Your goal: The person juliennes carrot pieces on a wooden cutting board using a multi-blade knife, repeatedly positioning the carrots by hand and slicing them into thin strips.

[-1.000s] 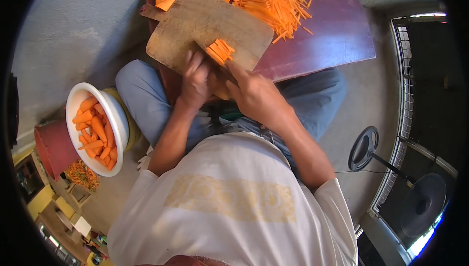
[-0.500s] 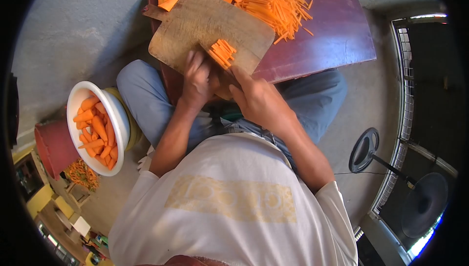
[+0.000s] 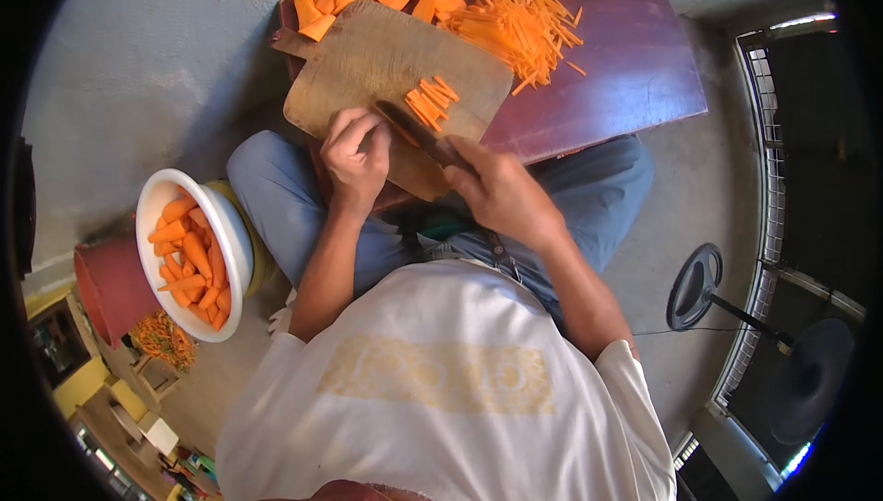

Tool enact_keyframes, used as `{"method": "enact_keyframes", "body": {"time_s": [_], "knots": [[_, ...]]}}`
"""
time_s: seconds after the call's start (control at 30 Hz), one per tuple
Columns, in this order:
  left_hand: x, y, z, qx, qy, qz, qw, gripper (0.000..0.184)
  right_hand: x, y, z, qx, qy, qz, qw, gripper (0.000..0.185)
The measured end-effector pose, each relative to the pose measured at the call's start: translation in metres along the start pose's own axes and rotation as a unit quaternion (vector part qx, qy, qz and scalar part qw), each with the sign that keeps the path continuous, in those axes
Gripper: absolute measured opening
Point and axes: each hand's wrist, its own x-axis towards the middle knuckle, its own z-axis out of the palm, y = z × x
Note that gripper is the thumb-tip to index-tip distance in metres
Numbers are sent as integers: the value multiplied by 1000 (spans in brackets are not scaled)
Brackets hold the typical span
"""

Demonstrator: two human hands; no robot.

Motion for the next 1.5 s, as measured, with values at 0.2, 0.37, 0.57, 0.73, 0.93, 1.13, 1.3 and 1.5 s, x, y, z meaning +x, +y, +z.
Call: {"method": "enact_keyframes", "body": {"time_s": [0.2, 0.37, 0.57, 0.73, 0.93, 1.13, 1.3, 1.5], "knots": [[26, 1, -12, -5, -63, -67, 996, 7, 45, 28, -81, 16, 73, 115, 991, 39], [99, -25, 5, 83, -100, 13, 991, 16, 64, 48, -100, 33, 153, 36, 987, 32], [200, -63, 66, 308, -166, 57, 935, 32, 35, 58, -53, 155, 183, -22, 971, 37], [209, -77, 90, 349, -231, 32, 908, 42, 7, 57, -34, 163, 169, 0, 972, 39], [202, -97, 90, 244, -161, 10, 956, 28, 0, 55, -28, 155, 157, 1, 975, 35], [173, -47, 59, -93, -70, -155, 981, 29, -9, 43, -28, 109, 151, -5, 983, 37], [50, 9, 33, -82, -110, -212, 968, 48, -12, 39, -25, 167, 122, 29, 978, 44], [19, 31, 7, 124, -183, -46, 974, 43, 4, 38, -13, 110, 111, -38, 987, 47]]}}
